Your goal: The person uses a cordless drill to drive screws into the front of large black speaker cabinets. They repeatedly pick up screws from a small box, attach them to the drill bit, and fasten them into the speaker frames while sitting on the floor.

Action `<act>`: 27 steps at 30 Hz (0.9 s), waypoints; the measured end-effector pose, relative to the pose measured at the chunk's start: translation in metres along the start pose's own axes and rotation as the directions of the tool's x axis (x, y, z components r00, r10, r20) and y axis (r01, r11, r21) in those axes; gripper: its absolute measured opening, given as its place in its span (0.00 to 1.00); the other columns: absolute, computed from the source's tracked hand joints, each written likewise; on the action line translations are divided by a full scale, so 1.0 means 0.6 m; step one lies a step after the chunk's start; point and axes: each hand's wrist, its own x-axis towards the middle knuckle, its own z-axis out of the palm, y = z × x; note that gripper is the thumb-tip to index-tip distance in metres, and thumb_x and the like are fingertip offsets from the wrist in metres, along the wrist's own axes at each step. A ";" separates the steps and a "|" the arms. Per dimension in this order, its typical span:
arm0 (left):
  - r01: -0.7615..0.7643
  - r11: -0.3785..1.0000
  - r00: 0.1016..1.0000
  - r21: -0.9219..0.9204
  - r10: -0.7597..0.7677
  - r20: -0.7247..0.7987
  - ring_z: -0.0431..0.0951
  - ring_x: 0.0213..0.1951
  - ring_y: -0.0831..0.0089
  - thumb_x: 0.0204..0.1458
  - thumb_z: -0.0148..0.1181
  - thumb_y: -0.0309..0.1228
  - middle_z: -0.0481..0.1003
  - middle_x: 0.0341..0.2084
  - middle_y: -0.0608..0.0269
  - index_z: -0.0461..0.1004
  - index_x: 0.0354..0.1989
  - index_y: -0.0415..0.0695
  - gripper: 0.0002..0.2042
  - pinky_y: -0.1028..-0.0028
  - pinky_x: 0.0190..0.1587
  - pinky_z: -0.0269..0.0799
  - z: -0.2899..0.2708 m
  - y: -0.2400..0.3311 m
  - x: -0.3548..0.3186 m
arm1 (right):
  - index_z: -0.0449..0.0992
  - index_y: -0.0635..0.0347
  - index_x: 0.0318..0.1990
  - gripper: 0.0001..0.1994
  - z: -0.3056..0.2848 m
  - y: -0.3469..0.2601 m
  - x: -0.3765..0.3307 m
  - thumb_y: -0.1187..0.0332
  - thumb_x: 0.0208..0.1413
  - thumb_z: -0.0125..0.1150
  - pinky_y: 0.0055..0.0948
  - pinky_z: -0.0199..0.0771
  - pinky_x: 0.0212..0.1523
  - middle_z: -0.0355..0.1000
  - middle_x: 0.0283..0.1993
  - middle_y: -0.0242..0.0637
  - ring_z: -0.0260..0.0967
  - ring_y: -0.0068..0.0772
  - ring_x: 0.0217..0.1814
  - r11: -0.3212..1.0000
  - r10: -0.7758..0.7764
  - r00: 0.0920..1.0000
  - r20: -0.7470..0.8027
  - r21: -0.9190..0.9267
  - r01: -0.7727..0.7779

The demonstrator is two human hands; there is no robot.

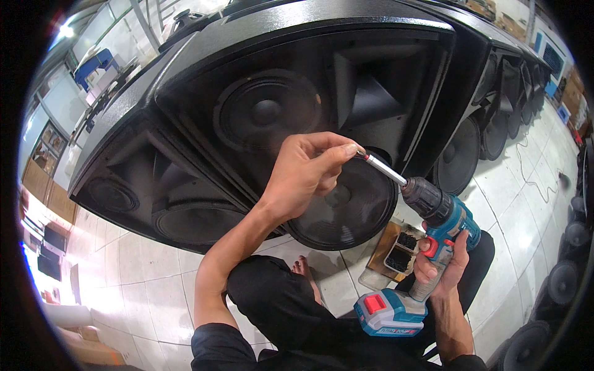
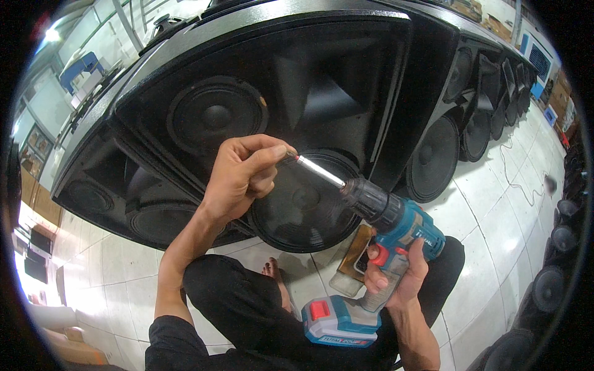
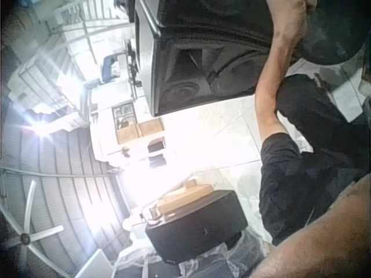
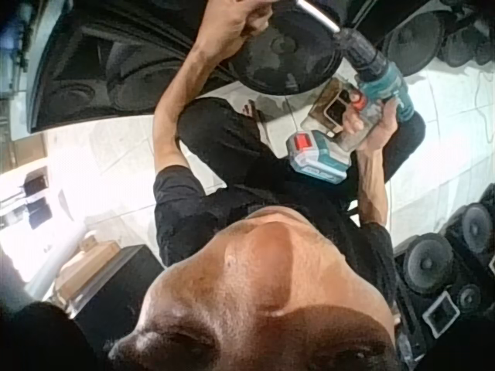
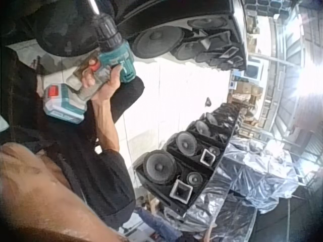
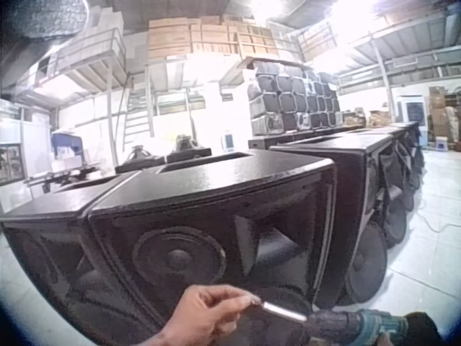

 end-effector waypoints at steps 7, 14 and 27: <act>0.007 1.000 1.000 -0.006 -0.007 0.010 0.54 0.11 0.89 0.56 0.56 0.30 0.61 0.10 0.76 0.77 0.39 0.35 0.11 0.83 0.13 0.46 -0.001 0.000 0.002 | 0.58 0.69 0.59 0.37 -0.003 0.000 0.001 0.39 0.60 0.41 0.24 0.67 0.12 0.72 0.38 0.46 0.65 0.23 0.14 1.000 -0.015 1.000 0.011 0.007 0.015; -0.008 0.999 1.000 0.032 0.008 -0.005 0.55 0.10 0.89 0.54 0.59 0.29 0.63 0.11 0.75 0.77 0.38 0.35 0.10 0.84 0.13 0.46 -0.002 -0.004 0.003 | 0.59 0.70 0.58 0.36 -0.002 0.001 0.002 0.40 0.60 0.41 0.25 0.70 0.13 0.72 0.37 0.46 0.67 0.24 0.15 0.999 -0.012 1.000 0.010 0.041 0.012; -0.002 0.999 1.000 0.036 0.003 -0.030 0.54 0.10 0.90 0.54 0.60 0.29 0.64 0.11 0.74 0.77 0.37 0.35 0.09 0.84 0.13 0.46 0.003 0.001 0.001 | 0.58 0.68 0.59 0.37 0.000 -0.001 -0.002 0.38 0.59 0.42 0.24 0.68 0.12 0.72 0.36 0.45 0.66 0.24 0.15 1.000 -0.009 1.000 0.013 -0.016 0.009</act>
